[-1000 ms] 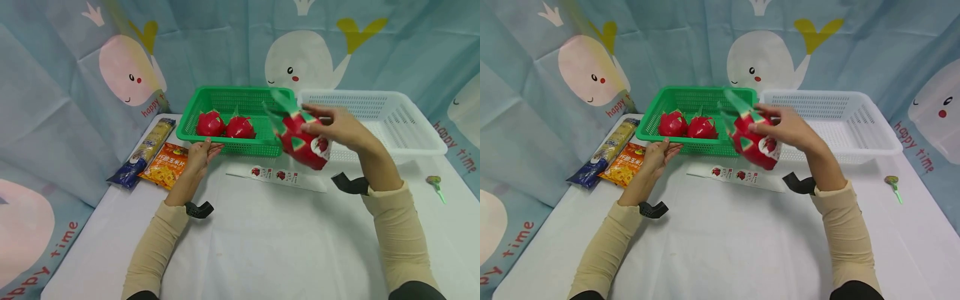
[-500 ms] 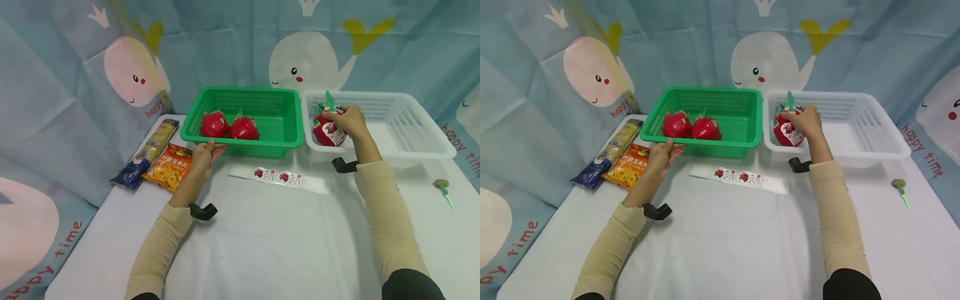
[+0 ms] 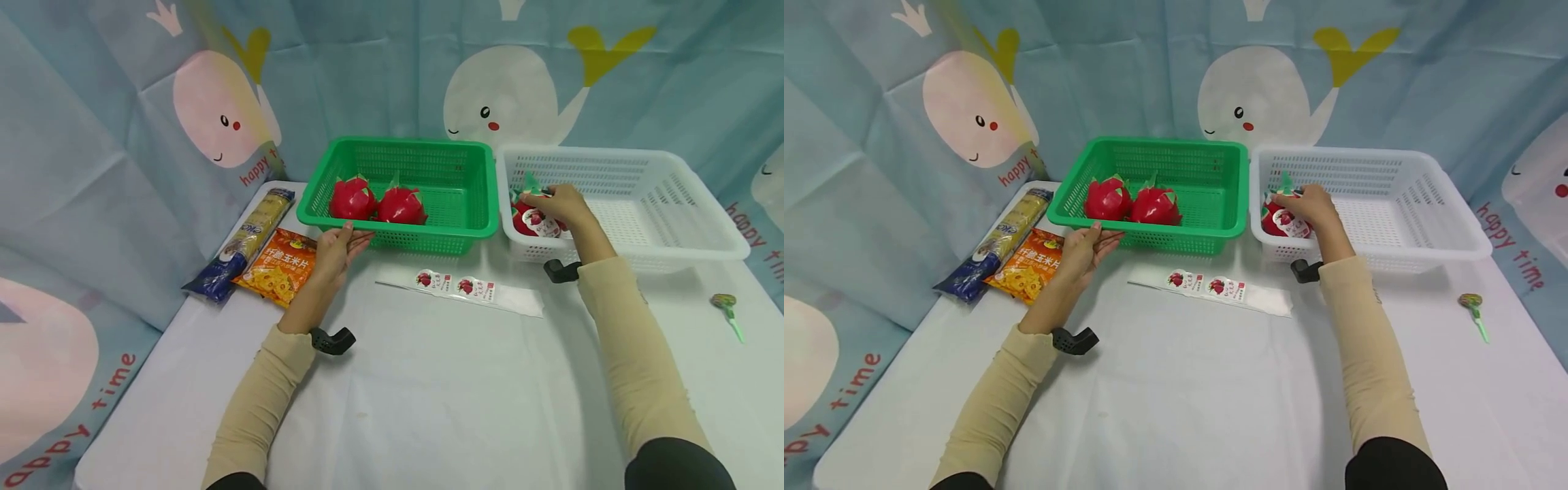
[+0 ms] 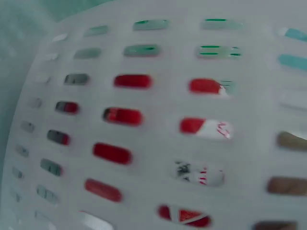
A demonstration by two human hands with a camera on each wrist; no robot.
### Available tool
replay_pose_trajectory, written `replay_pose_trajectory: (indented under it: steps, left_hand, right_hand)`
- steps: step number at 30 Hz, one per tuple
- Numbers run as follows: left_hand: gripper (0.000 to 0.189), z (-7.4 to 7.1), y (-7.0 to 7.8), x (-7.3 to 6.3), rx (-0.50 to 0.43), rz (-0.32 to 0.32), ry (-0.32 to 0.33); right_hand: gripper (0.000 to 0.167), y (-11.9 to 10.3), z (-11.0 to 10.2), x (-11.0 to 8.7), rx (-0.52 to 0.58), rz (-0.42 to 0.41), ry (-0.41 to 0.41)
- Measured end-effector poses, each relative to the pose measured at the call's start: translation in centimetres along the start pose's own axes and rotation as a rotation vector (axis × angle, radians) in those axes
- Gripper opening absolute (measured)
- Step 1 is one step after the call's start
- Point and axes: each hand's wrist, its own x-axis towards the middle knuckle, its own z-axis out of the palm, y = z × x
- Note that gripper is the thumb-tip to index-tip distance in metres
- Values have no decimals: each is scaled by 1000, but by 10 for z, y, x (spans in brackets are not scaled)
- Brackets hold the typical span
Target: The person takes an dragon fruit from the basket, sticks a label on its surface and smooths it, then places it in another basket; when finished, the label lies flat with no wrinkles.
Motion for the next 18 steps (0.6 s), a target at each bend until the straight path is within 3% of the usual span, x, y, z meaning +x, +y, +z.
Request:
replay_pose_trajectory:
  steps: [6,9,13,15,18]
  left_hand:
    - [23,-1,2,-1,4,-17,4]
    - [23,-3,2,-1,2,-13,3]
    - [25,-4,2,-3,-11,-2,-8]
    - [24,-4,4,-3,-8,-8,-14]
    - [22,-2,5,-3,-21,-41,-23]
  right_hand:
    - [84,-1,-3,-3,-33,-59,-19]
    - [80,-11,-2,-9,-11,-104,95]
    - [65,-40,6,-24,59,-241,255]
    - [62,-59,11,-31,73,-299,235]
    - [63,-86,22,-36,42,-337,124]
